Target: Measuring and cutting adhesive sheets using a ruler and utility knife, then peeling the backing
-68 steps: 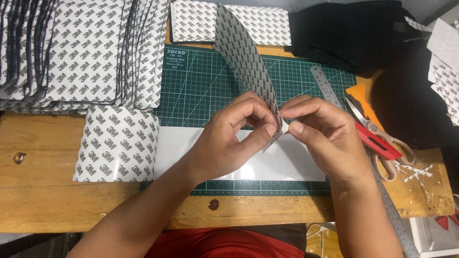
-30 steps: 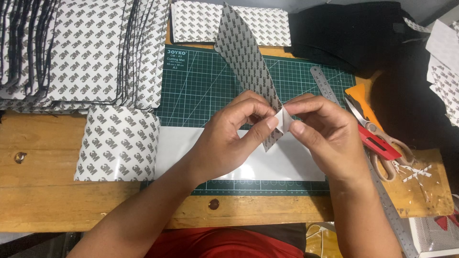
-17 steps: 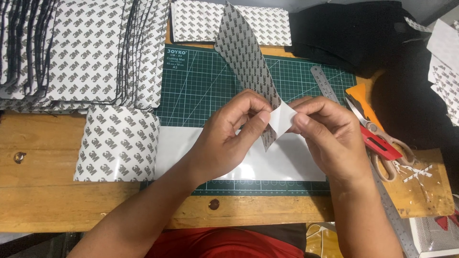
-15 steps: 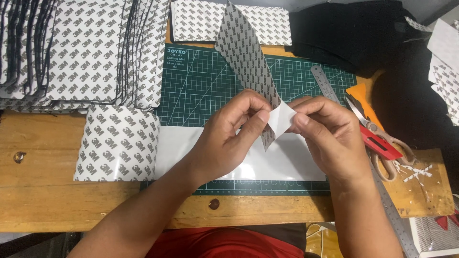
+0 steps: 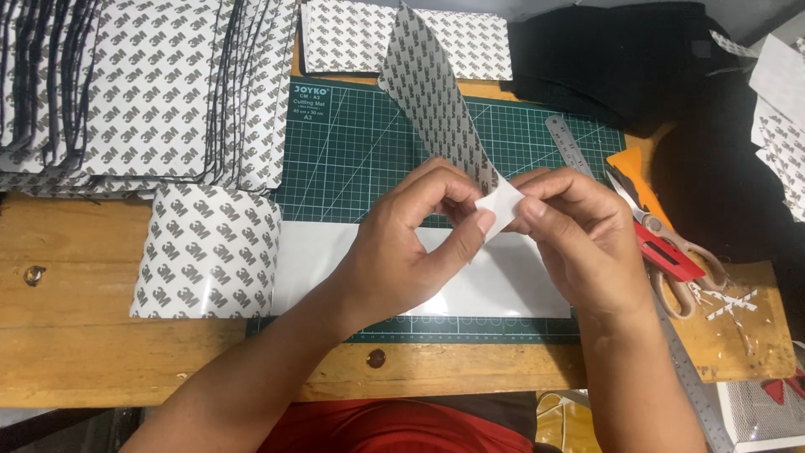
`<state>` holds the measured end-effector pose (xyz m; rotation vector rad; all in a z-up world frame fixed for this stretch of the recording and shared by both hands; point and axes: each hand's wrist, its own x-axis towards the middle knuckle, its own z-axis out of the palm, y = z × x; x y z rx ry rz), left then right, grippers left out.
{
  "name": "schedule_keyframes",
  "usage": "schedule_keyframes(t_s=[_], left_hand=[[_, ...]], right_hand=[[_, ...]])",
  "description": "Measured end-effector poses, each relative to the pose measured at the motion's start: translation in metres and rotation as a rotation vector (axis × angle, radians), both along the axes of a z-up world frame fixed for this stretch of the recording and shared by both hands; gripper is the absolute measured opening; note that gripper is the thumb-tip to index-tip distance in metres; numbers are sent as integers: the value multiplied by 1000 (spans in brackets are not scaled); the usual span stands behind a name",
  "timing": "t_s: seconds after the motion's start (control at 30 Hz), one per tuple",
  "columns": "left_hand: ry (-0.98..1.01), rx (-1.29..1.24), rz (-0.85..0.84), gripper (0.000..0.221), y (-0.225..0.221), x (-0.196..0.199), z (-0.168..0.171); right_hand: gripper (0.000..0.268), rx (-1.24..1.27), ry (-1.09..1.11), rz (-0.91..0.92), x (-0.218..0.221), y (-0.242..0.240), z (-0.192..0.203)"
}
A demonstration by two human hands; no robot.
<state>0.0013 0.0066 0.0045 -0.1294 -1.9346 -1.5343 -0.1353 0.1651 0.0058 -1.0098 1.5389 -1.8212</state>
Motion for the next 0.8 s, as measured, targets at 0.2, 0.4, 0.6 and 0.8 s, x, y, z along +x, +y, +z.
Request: schedule_keyframes(t_s=[0.2,0.4,0.6,0.8], left_hand=[[0,8,42,7,-2,0,1],[-147,142,10,22,-9,2,-2],[-190,417,33,15,-13,-2,-5],[-277,486,271,10,-19,-5,-2]], right_hand=[[4,-39,-116,-68,-3,0,-2],[6,-61,-256,-124,-10,-2,0],[8,-8,-351,-356,-21,-6,5],[6,-27,-397,-429,-33,-7,9]])
